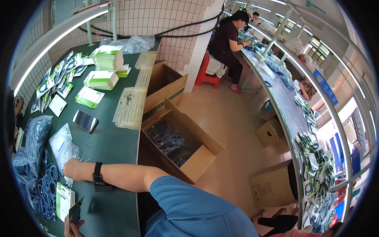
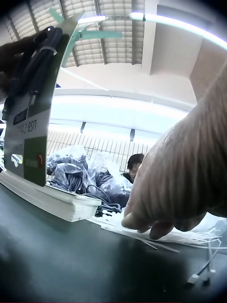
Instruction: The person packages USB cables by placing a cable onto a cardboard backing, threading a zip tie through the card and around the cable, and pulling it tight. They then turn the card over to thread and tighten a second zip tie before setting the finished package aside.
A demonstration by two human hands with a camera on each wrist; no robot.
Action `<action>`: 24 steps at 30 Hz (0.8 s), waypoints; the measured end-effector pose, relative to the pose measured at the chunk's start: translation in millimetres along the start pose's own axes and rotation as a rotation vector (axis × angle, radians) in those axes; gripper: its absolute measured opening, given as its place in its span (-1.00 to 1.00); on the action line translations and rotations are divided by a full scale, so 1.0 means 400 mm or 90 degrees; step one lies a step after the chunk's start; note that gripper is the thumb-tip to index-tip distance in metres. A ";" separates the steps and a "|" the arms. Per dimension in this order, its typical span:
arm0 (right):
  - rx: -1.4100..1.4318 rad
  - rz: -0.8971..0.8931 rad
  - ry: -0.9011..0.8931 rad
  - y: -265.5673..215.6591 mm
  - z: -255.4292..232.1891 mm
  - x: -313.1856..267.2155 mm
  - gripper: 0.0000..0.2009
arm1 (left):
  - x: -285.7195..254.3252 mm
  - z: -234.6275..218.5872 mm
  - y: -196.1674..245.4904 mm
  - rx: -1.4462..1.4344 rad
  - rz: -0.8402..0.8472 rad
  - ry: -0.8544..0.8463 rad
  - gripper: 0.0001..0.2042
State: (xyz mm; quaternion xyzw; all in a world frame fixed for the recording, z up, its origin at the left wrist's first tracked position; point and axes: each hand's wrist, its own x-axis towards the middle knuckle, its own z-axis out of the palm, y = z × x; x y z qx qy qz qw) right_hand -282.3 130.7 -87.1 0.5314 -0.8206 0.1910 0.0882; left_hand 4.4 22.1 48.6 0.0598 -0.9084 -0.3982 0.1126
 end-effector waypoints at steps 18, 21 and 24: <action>0.038 0.016 0.096 -0.010 -0.027 0.006 -0.91 | 0.049 -0.021 0.048 0.307 0.389 0.264 -0.84; 0.039 0.027 0.123 -0.020 -0.045 0.005 -0.90 | 0.054 -0.015 0.057 0.320 0.396 0.271 -0.84; 0.057 0.013 0.120 -0.026 -0.078 -0.003 -0.90 | 0.082 0.011 0.062 0.311 0.404 0.284 -0.84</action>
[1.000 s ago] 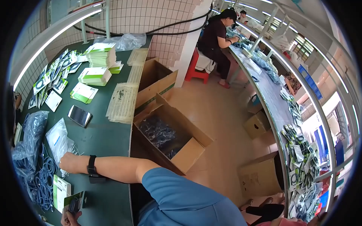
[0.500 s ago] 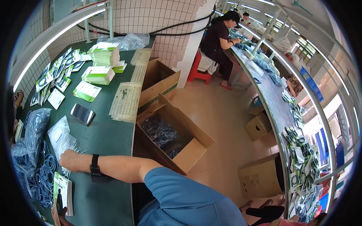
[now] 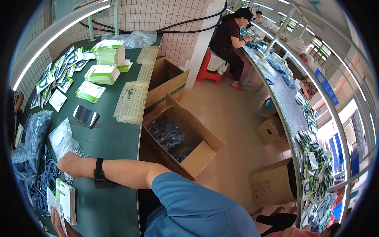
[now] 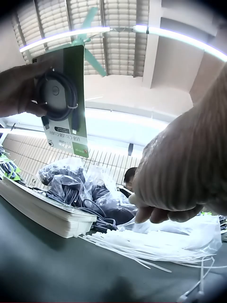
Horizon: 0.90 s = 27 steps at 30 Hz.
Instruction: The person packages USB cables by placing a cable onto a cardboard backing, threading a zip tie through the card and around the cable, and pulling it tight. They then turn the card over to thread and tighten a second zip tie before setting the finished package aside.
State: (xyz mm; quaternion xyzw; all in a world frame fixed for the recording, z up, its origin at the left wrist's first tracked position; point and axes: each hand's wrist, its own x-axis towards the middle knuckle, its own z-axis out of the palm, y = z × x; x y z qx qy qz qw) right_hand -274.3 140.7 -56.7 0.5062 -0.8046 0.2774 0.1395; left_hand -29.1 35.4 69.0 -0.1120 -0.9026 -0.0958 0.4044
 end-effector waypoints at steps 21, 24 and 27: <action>0.537 -0.092 0.154 -0.111 -0.172 -0.005 -0.85 | -0.111 0.079 -0.141 -0.163 -0.127 0.104 -0.65; 0.501 -0.146 0.144 -0.109 -0.167 -0.009 -0.84 | -0.117 0.083 -0.139 -0.160 -0.125 0.100 -0.64; 0.511 -0.149 0.132 -0.116 -0.167 -0.010 -0.86 | -0.116 0.082 -0.141 -0.153 -0.115 0.101 -0.64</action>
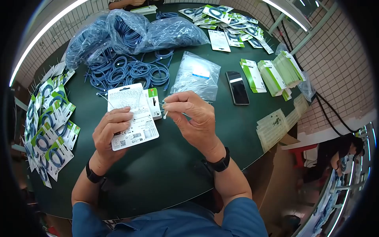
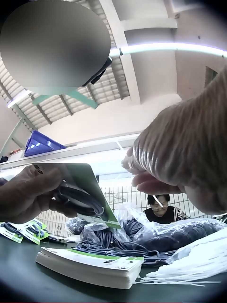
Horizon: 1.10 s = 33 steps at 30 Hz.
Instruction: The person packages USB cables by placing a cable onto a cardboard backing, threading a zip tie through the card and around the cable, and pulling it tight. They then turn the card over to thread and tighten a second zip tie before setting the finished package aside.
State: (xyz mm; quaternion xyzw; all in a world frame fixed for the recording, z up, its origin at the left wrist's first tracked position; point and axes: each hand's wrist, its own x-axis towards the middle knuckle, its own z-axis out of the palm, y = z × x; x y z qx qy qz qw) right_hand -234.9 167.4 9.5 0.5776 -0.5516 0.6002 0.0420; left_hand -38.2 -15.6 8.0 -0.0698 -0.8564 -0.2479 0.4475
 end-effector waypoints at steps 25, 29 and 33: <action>-0.048 -0.127 -0.064 -0.017 0.027 0.012 -0.79 | 0.003 -0.004 -0.005 0.054 0.042 0.013 -0.65; -0.111 -0.091 -0.039 -0.019 0.030 0.011 -0.80 | 0.013 -0.020 -0.012 0.060 0.042 0.012 -0.66; -0.222 -0.024 -0.006 -0.019 0.031 -0.030 -0.89 | -0.011 -0.013 -0.004 0.033 0.015 -0.008 -0.67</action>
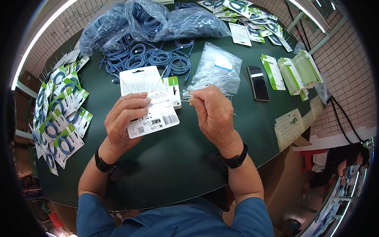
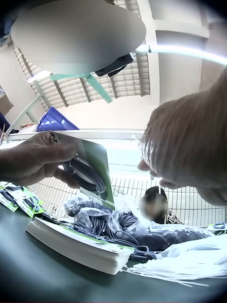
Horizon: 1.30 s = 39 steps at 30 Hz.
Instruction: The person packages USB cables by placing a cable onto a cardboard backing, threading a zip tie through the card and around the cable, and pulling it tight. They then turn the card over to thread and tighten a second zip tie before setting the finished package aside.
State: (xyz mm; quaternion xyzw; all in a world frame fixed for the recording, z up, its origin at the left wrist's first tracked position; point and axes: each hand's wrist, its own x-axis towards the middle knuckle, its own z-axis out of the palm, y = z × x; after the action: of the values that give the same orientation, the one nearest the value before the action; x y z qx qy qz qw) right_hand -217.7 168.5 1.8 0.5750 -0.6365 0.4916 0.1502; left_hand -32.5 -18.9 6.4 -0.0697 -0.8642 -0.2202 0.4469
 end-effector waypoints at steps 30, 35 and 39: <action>0.327 -0.065 -0.057 -0.136 0.019 0.006 -0.85 | 0.004 -0.025 -0.010 0.028 0.048 0.005 -0.64; 0.352 -0.007 -0.057 -0.141 0.010 -0.001 -0.65 | 0.015 -0.027 -0.005 0.033 0.053 0.020 -0.72; 0.313 -0.034 -0.043 -0.131 0.023 0.005 -0.78 | 0.012 -0.024 -0.001 0.035 0.062 0.013 -0.74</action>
State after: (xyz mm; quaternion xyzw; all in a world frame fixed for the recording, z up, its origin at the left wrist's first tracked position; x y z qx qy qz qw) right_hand -168.7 167.8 22.7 0.6270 -0.4870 0.6080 -0.0028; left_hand -28.4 -24.1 14.9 -0.0973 -0.8609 -0.1749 0.4678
